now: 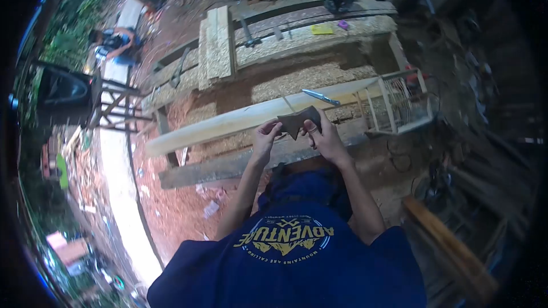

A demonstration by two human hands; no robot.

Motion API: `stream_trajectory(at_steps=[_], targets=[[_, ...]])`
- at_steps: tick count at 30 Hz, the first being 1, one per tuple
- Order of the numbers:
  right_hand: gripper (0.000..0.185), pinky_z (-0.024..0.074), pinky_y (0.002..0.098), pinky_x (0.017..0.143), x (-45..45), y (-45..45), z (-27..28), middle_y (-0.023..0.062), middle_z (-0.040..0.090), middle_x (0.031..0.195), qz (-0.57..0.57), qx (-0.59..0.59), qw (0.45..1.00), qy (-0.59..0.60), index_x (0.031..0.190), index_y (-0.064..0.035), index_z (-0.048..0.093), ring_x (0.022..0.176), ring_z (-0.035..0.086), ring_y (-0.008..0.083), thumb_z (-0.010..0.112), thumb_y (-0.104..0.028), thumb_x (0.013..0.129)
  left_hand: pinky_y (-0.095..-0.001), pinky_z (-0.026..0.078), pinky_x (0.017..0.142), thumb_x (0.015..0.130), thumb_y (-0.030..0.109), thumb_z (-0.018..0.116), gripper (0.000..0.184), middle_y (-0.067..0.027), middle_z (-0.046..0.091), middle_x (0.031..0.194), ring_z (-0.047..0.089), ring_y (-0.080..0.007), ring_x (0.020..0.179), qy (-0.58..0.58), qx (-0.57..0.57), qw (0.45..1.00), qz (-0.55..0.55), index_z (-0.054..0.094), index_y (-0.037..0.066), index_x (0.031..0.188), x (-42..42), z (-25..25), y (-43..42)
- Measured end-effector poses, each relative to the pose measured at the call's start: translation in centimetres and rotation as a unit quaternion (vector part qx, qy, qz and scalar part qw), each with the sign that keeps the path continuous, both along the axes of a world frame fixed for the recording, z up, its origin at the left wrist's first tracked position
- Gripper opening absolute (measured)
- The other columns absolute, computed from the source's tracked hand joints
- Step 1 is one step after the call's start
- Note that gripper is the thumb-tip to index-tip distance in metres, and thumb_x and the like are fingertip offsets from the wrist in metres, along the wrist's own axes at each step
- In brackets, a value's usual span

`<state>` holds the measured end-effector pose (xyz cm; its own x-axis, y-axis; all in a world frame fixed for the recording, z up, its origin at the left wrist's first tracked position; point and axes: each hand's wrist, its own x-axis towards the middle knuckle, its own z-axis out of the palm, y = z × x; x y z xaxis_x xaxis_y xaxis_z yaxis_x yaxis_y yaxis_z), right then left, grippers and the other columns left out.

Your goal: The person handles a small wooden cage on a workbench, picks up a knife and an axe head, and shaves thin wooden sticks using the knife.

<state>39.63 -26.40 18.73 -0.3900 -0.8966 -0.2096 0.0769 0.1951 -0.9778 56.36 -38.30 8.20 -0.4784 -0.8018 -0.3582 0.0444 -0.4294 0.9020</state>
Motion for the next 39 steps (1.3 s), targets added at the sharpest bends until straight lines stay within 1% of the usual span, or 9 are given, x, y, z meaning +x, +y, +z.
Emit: stream_trajectory(at_steps=[5,8,18,19,23,27,33,36,39], targets=[[0.057,0.0439,0.0238,0.053,6.3,2.3,0.1,0.0021,0.064,0.08,-0.112,0.006,0.993,0.042,0.134,-0.0026,0.046,0.058,0.051,0.0062,0.058,-0.046,0.099,-0.0282,0.053,0.075,0.095,0.015,0.068,0.024,-0.0064,0.073,0.095,0.066,-0.0126,0.081,0.068,-0.017,0.995,-0.078,0.071,-0.002,0.111,4.9,-2.1,-2.5],[0.064,0.0427,0.0235,0.053,6.7,3.5,-1.3,0.002,0.063,0.079,-0.132,0.005,0.987,0.09,0.141,-0.0016,0.042,0.058,0.049,0.006,0.061,-0.045,0.098,-0.0278,0.051,0.076,0.096,0.024,0.068,0.03,-0.0071,0.073,0.095,0.066,-0.0131,0.084,0.011,-0.083,0.993,-0.082,0.07,0.0,0.115,7.2,-1.1,-2.5],[0.068,0.0416,0.0223,0.051,7.4,5.9,-3.0,0.0022,0.065,0.082,-0.167,0.115,0.976,0.083,0.145,-0.0019,0.042,0.059,0.05,0.0043,0.065,-0.044,0.097,-0.0247,0.05,0.073,0.101,0.028,0.06,0.031,-0.0055,0.07,0.099,0.066,-0.0129,0.084,0.002,0.078,0.991,-0.112,0.062,0.006,0.123,8.0,-5.6,2.2],[0.066,0.0489,0.0272,0.06,6.7,5.9,-3.4,0.0074,0.069,0.091,-0.15,0.141,0.974,0.09,0.141,-0.0001,0.046,0.068,0.059,0.0102,0.067,-0.043,0.096,-0.0235,0.049,0.071,0.102,0.027,0.058,0.03,-0.0056,0.07,0.098,0.066,-0.0125,0.083,-0.007,0.077,0.99,-0.119,0.062,0.006,0.123,7.7,-6.2,2.3],[0.058,0.0504,0.0367,0.089,3.3,4.9,-7.5,0.0186,0.069,0.113,-0.103,0.129,0.975,0.148,0.135,0.0023,0.05,0.101,0.066,0.0245,0.067,-0.037,0.096,-0.0236,0.048,0.067,0.101,0.026,0.06,0.029,-0.0063,0.071,0.095,0.066,-0.012,0.08,-0.059,0.097,0.99,-0.087,0.064,0.004,0.119,5.9,-7.0,2.4],[0.051,0.0511,0.0355,0.087,-0.2,2.6,-9.8,0.0156,0.07,0.11,-0.077,0.101,0.979,0.16,0.133,-0.0003,0.051,0.099,0.067,0.022,0.067,-0.033,0.096,-0.0268,0.051,0.069,0.101,0.024,0.059,0.029,-0.0085,0.07,0.092,0.065,-0.0142,0.081,-0.094,0.079,0.992,-0.041,0.064,0.001,0.118,3.3,-9.0,2.0],[0.056,0.0503,0.0411,0.088,-6.0,-1.0,-16.3,0.0187,0.069,0.109,0.015,0.146,0.976,0.16,0.135,-0.0052,0.05,0.099,0.068,0.0327,0.063,-0.043,0.096,-0.0315,0.054,0.072,0.1,0.021,0.059,0.029,-0.0118,0.069,0.092,0.067,-0.017,0.085,-0.176,0.072,0.982,0.019,0.063,-0.003,0.116,-3.2,-15.8,0.9],[0.053,0.0504,0.0395,0.087,-8.3,-3.9,-17.6,0.0186,0.069,0.109,0.05,0.175,0.972,0.148,0.136,-0.0063,0.049,0.1,0.068,0.0306,0.065,-0.037,0.096,-0.0377,0.054,0.074,0.097,0.024,0.062,0.032,-0.0179,0.07,0.094,0.069,-0.0248,0.086,-0.244,-0.063,0.967,0.034,0.063,-0.004,0.113,-7.0,-23.8,-1.2],[0.055,0.0499,0.0335,0.088,-10.2,-6.0,-18.8,0.0147,0.068,0.111,0.068,0.201,0.97,0.119,0.137,-0.0026,0.048,0.103,0.065,0.02,0.068,-0.034,0.097,-0.0468,0.052,0.079,0.094,0.026,0.064,0.042,-0.0259,0.068,0.099,0.068,-0.0368,0.091,-0.342,-0.087,0.934,0.05,0.055,-0.004,0.122,-11.2,-27.8,-5.5]])
